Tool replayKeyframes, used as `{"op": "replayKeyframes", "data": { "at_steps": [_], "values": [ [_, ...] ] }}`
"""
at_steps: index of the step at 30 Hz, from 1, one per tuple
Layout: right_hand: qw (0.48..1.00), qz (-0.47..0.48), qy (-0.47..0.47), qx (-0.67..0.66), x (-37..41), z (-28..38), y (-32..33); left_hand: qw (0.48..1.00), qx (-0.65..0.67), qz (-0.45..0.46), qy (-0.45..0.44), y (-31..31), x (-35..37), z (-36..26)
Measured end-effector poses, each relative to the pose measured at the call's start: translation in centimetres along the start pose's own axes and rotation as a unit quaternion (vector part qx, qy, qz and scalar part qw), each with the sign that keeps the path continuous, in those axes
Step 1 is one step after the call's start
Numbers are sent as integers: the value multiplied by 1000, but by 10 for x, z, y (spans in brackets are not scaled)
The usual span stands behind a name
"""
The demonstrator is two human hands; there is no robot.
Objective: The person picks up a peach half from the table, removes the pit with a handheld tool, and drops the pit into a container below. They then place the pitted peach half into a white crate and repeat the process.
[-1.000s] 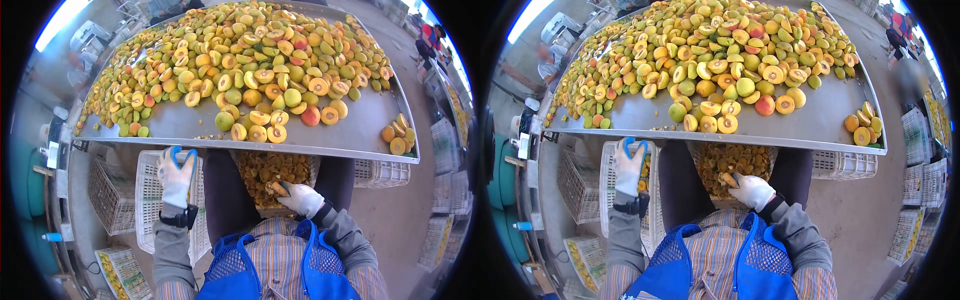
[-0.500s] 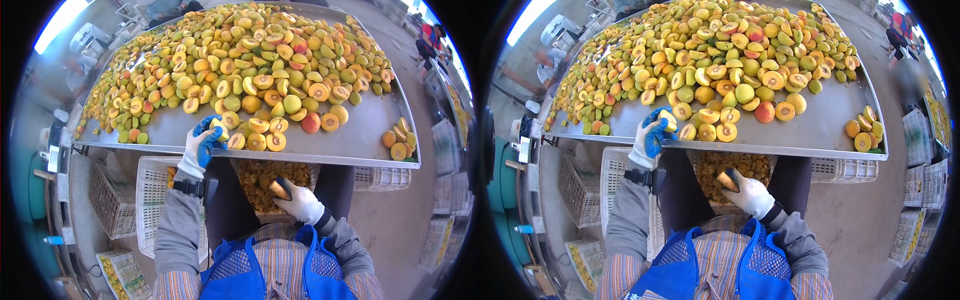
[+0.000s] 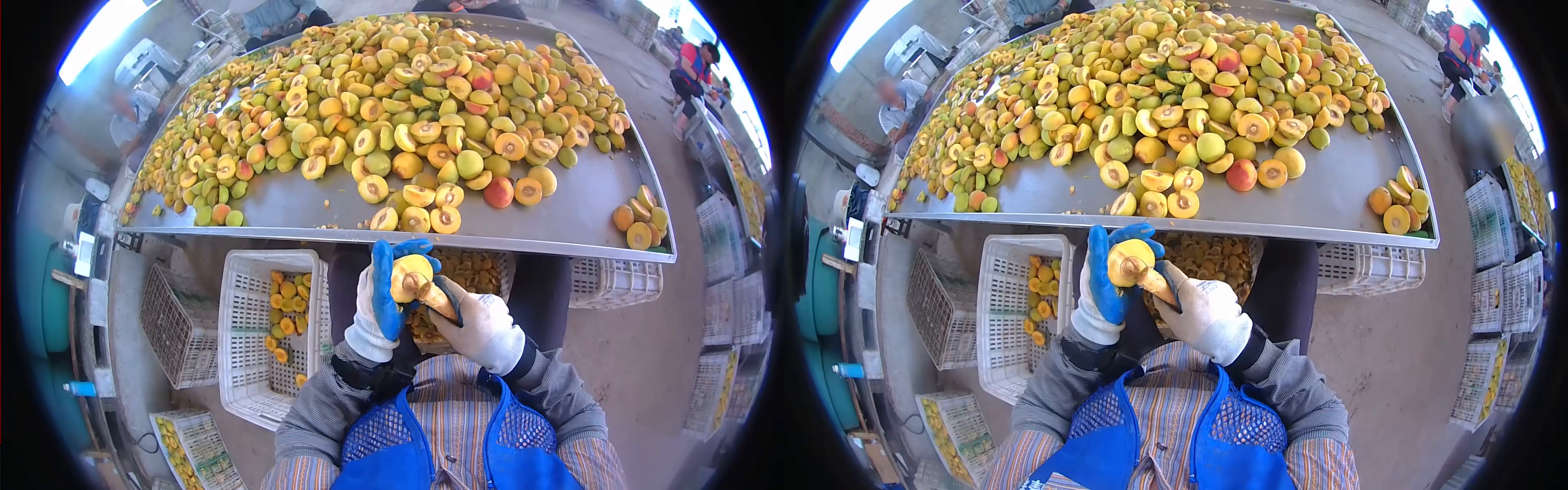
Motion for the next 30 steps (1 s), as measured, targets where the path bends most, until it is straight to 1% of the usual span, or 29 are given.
{"op": "replayKeyframes", "data": {
  "at_steps": [3, 5, 6, 8, 9, 10, 11, 12, 13, 14, 16, 17, 19, 23, 25, 28, 30],
  "values": [
    [1000, 6, -16, 11, 2, -1, 0, 1000, 10, 6, 21, -6, 3, 1],
    [998, -45, -2, -33, 5, -5, 4, 995, 95, -21, 35, -5, 4, 1],
    [998, -45, -2, -33, 5, -7, 4, 995, 94, -21, 35, -8, 3, -1],
    [995, -19, -45, -84, 4, -17, 1, 974, 221, -47, -29, -9, -2, -16],
    [991, -5, -76, -108, 5, -19, 2, 971, 228, -62, -31, -6, -3, -19],
    [991, -5, -74, -107, 5, -21, 0, 971, 228, -62, -33, 9, -6, -14],
    [993, -14, -65, -100, 5, -26, -3, 972, 230, -15, 47, 23, -11, 10],
    [994, -22, -58, -93, 5, -28, -4, 964, 230, 31, 128, 18, -10, 19],
    [994, -22, -58, -93, 5, -28, -4, 984, 102, -21, 142, 29, -6, 25],
    [994, -9, -60, -90, 6, -28, -6, 992, 22, -25, 120, 29, -1, 24],
    [994, 5, -65, -87, 6, -27, -9, 989, 125, -53, 63, 19, -3, 22],
    [994, 13, -65, -85, 6, -24, -10, 989, 125, -53, 64, 15, -3, 24],
    [994, 19, -65, -81, 4, -22, -10, 981, 187, -45, 0, 10, -7, 17],
    [994, 6, -72, -84, 4, -25, -12, 978, 207, -18, -6, 1, -2, 13],
    [993, 5, -74, -91, 4, -25, -11, 985, 167, -22, -31, -1, -1, 10],
    [993, 13, -72, -93, 2, -23, -11, 984, 177, -14, -9, -6, 1, 11],
    [990, 44, -93, -93, 1, -27, -21, 984, 177, -18, -6, -7, 1, 12]
  ]
}}
Point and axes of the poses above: each hand's wrist, its own x-axis away from the middle knuckle, its own y-axis out of the back of the hand, z = x × y, the point moved 8 cm from there along -x, towards the middle knuckle, and after that the axes turned 3 degrees about -y, right-handed, at the moved point
